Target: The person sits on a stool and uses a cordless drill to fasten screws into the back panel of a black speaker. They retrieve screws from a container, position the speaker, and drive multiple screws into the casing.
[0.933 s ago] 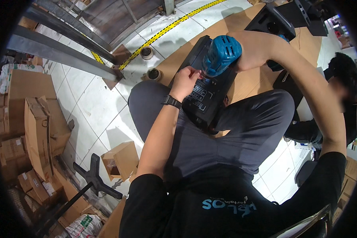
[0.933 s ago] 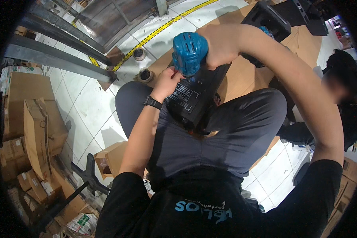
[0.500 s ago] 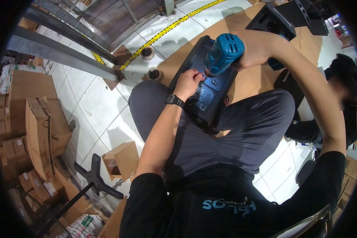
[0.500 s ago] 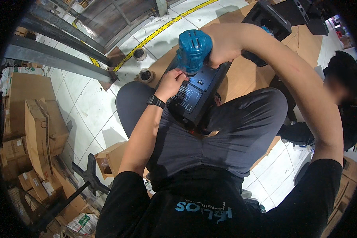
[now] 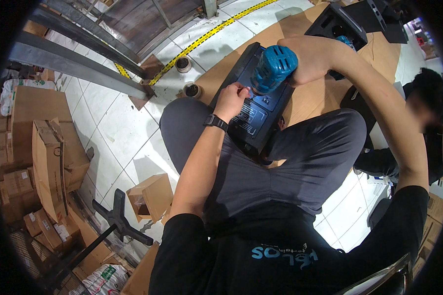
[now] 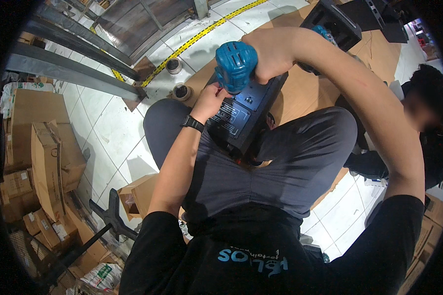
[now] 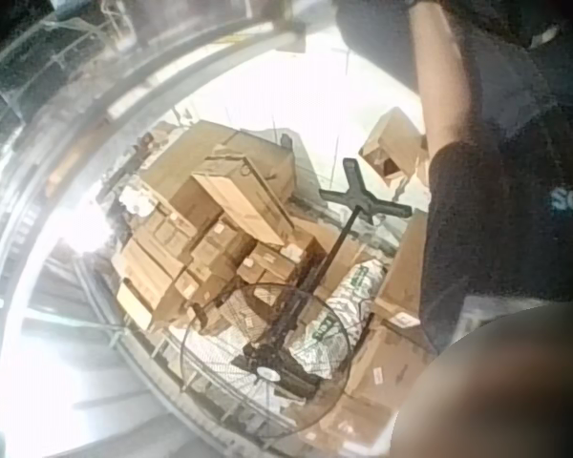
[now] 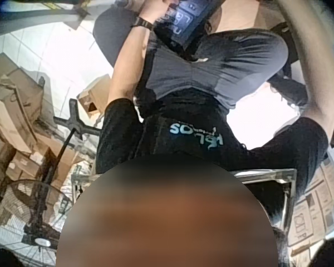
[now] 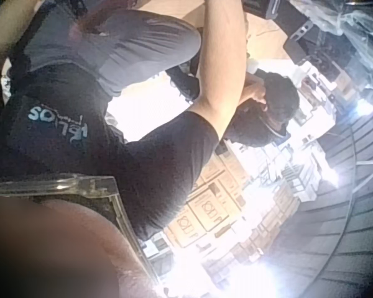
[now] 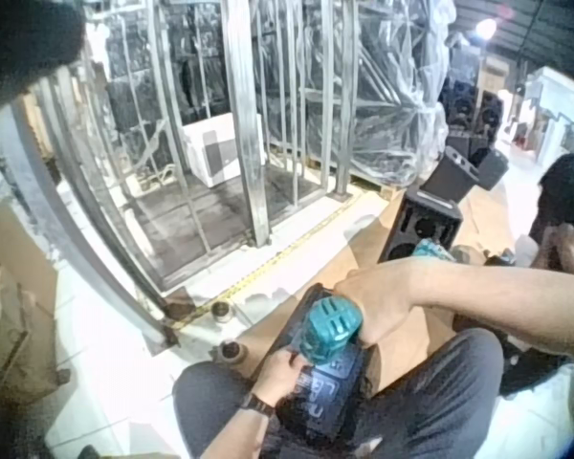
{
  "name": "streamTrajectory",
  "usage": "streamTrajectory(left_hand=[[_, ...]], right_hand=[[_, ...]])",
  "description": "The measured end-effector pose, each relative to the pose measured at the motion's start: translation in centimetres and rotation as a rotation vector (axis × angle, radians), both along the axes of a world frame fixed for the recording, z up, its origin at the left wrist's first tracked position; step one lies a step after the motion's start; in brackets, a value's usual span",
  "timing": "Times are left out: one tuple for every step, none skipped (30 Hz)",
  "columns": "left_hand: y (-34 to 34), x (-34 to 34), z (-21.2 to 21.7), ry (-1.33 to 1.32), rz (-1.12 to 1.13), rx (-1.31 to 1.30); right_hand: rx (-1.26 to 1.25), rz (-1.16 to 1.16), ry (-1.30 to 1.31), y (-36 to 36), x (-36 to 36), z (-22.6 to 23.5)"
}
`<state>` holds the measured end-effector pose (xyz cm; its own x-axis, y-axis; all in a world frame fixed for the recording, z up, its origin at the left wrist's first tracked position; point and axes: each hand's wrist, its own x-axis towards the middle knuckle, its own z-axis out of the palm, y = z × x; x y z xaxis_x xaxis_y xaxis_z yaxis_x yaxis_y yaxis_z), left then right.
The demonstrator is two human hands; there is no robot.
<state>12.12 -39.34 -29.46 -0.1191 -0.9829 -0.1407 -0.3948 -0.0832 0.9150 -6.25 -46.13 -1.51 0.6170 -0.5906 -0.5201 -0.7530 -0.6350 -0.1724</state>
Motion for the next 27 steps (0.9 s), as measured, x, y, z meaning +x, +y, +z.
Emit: streamTrajectory(left_hand=[[0.0, 0.0, -0.1, 0.023, 0.006, 0.019], [0.0, 0.0, -0.1, -0.003, 0.005, 0.014], [0.0, 0.0, -0.1, -0.02, 0.003, 0.02], [0.0, 0.0, -0.1, -0.037, 0.0, 0.026], [0.1, 0.0, -0.1, -0.035, -0.002, 0.023], [0.1, 0.0, -0.1, -0.031, -0.004, 0.02], [0.1, 0.0, 0.0, -0.015, -0.003, 0.022], [0.1, 0.0, 0.1, -0.043, -0.007, 0.016], [0.1, 0.0, 0.2, -0.058, -0.01, 0.015], [0.2, 0.0, 0.4, -0.06, -0.007, 0.011], [0.2, 0.0, 0.5, -0.073, -0.012, 0.014], [0.2, 0.0, 0.6, -0.073, -0.011, 0.014], [0.2, 0.0, 0.7, -0.074, -0.008, 0.013], [0.2, 0.0, 0.7, -0.081, -0.014, 0.027], [0.2, 0.0, 0.8, -0.089, -0.02, 0.04], [0.2, -0.1, 0.8, -0.096, -0.027, 0.052], [0.1, -0.1, 0.8, -0.088, -0.029, 0.05], [0.1, -0.1, 0.8, -0.08, -0.031, 0.048], [0.1, -0.1, 0.8, -0.072, -0.033, 0.047], [0.1, -0.1, 0.8, -0.069, -0.032, 0.043], [0.1, -0.1, 0.8, -0.066, -0.031, 0.039], [0.1, -0.2, 0.8, -0.062, -0.031, 0.04], [0.1, -0.2, 0.8, -0.067, -0.03, 0.033], [0.1, -0.2, 0.8, -0.073, -0.029, 0.03], [0.1, -0.2, 0.8, -0.077, -0.026, 0.026], [0.1, -0.3, 0.7, -0.068, -0.014, 0.023], [0.0, -0.3, 0.7, -0.058, 0.0, 0.018]], right_hand=[[-0.003, 0.008, -0.013, 0.0, -0.1, 0.0], [0.001, 0.014, -0.005, 0.0, -0.1, -0.1], [0.006, 0.021, 0.003, 0.0, -0.2, -0.1], [-0.001, 0.031, -0.021, 0.0, -0.2, -0.2], [-0.006, 0.04, -0.045, 0.0, -0.3, -0.2], [-0.002, 0.047, -0.044, -0.1, -0.3, -0.3], [-0.012, 0.046, -0.044, -0.1, -0.3, -0.4], [-0.012, 0.043, -0.021, -0.1, -0.3, -0.5], [-0.011, 0.04, 0.003, -0.2, -0.4, -0.6], [-0.019, 0.043, 0.0, -0.2, -0.4, -0.6], [-0.026, 0.047, -0.001, -0.2, -0.4, -0.7], [-0.009, 0.042, -0.001, -0.3, -0.5, -0.7], [-0.036, 0.068, -0.004, -0.3, -0.5, -0.6], [-0.037, 0.084, -0.005, -0.4, -0.6, -0.6], [-0.039, 0.099, -0.006, -0.4, -0.6, -0.5], [-0.043, 0.098, -0.005, -0.5, -0.7, -0.4], [-0.045, 0.097, -0.004, -0.6, -0.7, -0.3], [-0.048, 0.097, -0.003, -0.7, -0.7, -0.2], [-0.041, 0.083, 0.013, -0.7, -0.7, -0.2], [-0.034, 0.068, 0.029, -0.8, -0.6, -0.2], [-0.01, 0.058, 0.026, -0.9, -0.6, -0.2], [-0.031, 0.076, 0.036, -0.9, -0.6, -0.2], [-0.036, 0.099, 0.026, -0.9, -0.7, -0.3], [-0.048, 0.113, 0.039, -1.0, -0.7, -0.3], [-0.036, 0.106, 0.012, -1.0, -0.7, -0.4], [-0.033, 0.091, 0.007, -1.1, -0.8, -0.5], [-0.027, 0.071, 0.02, -1.2, -0.9, -0.6]])
